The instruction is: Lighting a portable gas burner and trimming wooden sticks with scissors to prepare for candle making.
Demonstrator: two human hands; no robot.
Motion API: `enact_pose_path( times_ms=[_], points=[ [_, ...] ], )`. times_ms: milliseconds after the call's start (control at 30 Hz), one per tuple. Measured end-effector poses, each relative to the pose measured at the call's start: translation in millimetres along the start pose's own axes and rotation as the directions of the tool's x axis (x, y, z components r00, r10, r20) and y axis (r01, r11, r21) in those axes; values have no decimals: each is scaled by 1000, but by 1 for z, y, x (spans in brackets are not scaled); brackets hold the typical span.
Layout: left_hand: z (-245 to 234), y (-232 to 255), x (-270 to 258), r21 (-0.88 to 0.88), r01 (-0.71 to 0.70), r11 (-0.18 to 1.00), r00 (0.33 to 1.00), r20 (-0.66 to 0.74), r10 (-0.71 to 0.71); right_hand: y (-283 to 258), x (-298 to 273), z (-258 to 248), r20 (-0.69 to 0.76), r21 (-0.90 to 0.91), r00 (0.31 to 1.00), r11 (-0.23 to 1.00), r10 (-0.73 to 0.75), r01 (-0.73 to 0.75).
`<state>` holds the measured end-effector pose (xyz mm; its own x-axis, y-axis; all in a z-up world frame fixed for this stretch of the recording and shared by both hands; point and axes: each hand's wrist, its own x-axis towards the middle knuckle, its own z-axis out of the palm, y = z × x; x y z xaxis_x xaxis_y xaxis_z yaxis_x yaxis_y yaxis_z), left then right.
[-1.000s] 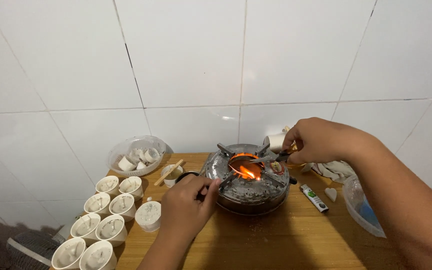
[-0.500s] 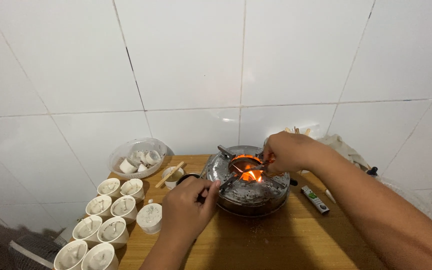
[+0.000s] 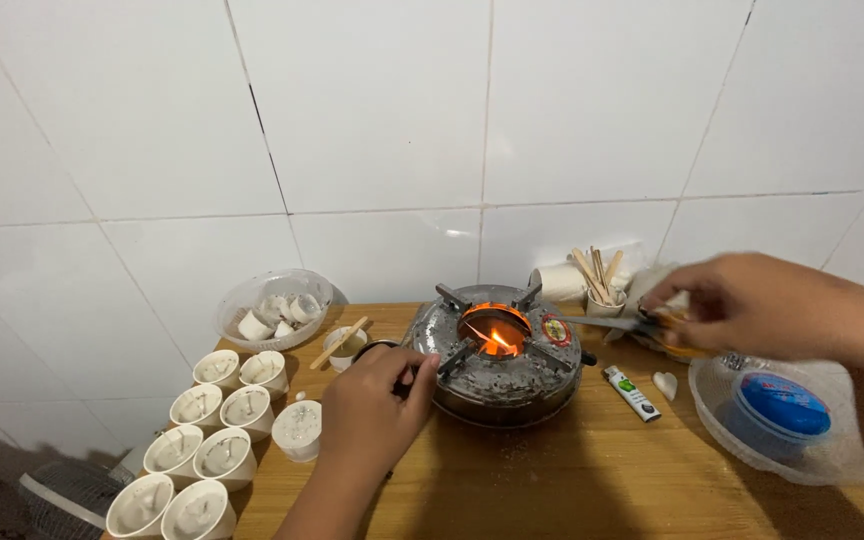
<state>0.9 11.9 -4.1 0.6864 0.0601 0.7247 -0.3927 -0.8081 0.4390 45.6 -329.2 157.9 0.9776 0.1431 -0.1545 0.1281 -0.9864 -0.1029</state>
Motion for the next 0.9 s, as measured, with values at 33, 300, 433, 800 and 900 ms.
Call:
enact_pose_path(
  times_ms=[33, 300, 433, 800, 900],
  points=[
    [1, 0, -1, 0, 2, 1000, 1000, 0, -2, 5, -3, 8, 2, -1, 1000, 1000, 0, 0],
    [3, 1, 0, 41, 10, 999, 1000, 16, -10, 24, 11, 103, 90, -11, 986, 991, 137, -137],
    [7, -4, -2, 75, 62, 995, 997, 45, -66, -17, 4, 114, 163, -142, 978, 984, 130, -107],
    [3, 9, -1, 87, 134, 987, 954, 259, -152, -12, 35, 138, 148, 36, 974, 983, 171, -178],
    [3, 11, -1, 76, 168, 983, 933, 311, -183, -1, 45, 153, 31, 338, 1000, 941, -1, -10]
  ],
)
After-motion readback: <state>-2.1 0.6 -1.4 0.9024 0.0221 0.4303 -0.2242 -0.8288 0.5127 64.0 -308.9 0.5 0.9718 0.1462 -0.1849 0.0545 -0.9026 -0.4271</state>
